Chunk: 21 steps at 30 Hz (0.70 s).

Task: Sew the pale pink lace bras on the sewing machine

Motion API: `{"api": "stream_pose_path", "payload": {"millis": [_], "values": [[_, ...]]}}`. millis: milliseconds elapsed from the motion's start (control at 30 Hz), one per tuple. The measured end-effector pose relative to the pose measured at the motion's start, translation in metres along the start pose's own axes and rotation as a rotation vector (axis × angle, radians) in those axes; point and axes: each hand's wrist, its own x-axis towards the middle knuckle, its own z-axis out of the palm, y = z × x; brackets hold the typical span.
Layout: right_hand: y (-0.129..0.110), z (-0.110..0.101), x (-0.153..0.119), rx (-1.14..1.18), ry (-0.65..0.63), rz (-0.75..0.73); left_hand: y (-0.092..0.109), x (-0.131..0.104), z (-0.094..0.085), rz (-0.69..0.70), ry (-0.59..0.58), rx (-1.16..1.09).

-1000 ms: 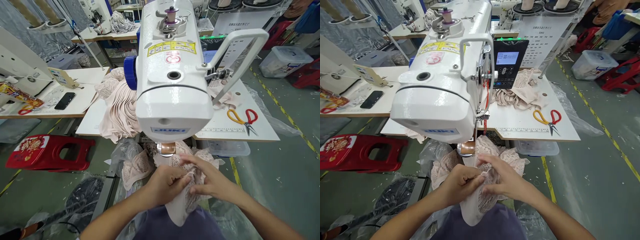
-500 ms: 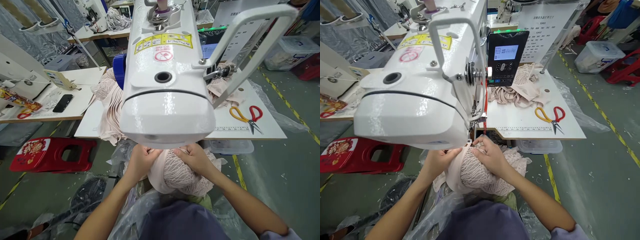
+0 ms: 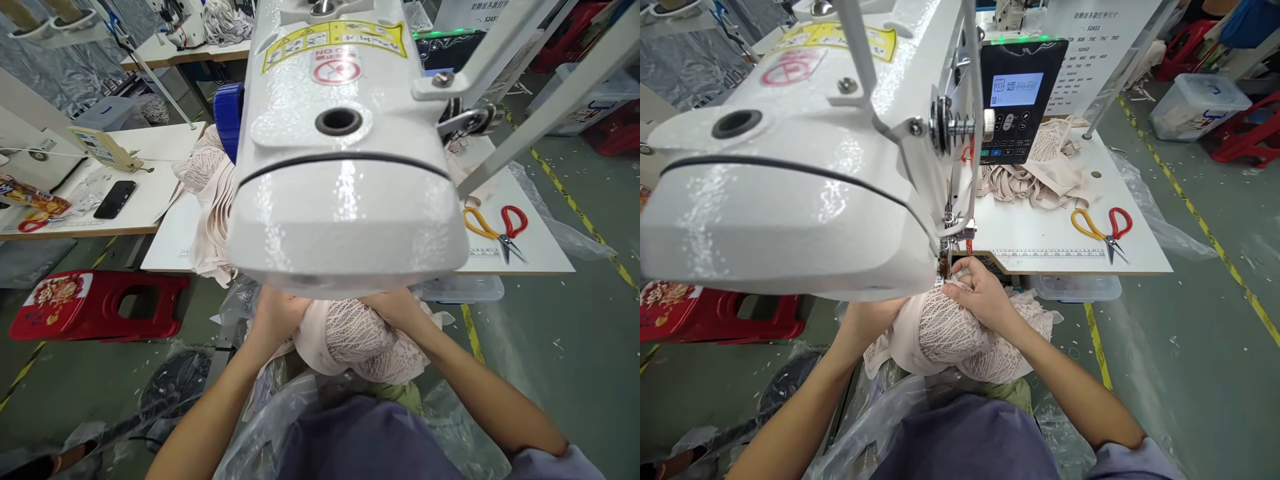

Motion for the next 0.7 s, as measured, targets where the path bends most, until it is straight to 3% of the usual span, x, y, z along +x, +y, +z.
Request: {"api": "stream_pose_path", "payload": {"millis": [100, 233, 300, 400, 533, 700], "values": [[0.024, 0.006, -0.01, 0.189, -0.061, 0.061, -0.005, -0.002, -0.002, -0.05, -0.018, 0.062], [0.056, 0.009, -0.034, 0.245, -0.382, 0.076, -0.011, -0.003, -0.007, -0.078, -0.014, 0.124], [0.062, 0.007, -0.045, 0.256, -0.532, 0.13, -0.013, -0.003, -0.009, -0.077, -0.017, 0.129], [0.062, 0.001, -0.055, 0.325, -0.625, 0.228, -0.013, -0.003, -0.009, -0.085, -0.021, 0.125], [0.065, -0.007, -0.066, 0.356, -0.601, 0.324, -0.013, -0.004, -0.006, -0.104, -0.023, 0.122], [0.064, -0.012, -0.082, 0.47, -0.334, 0.398, -0.006, -0.006, -0.005, -0.13, -0.026, 0.11]]}}
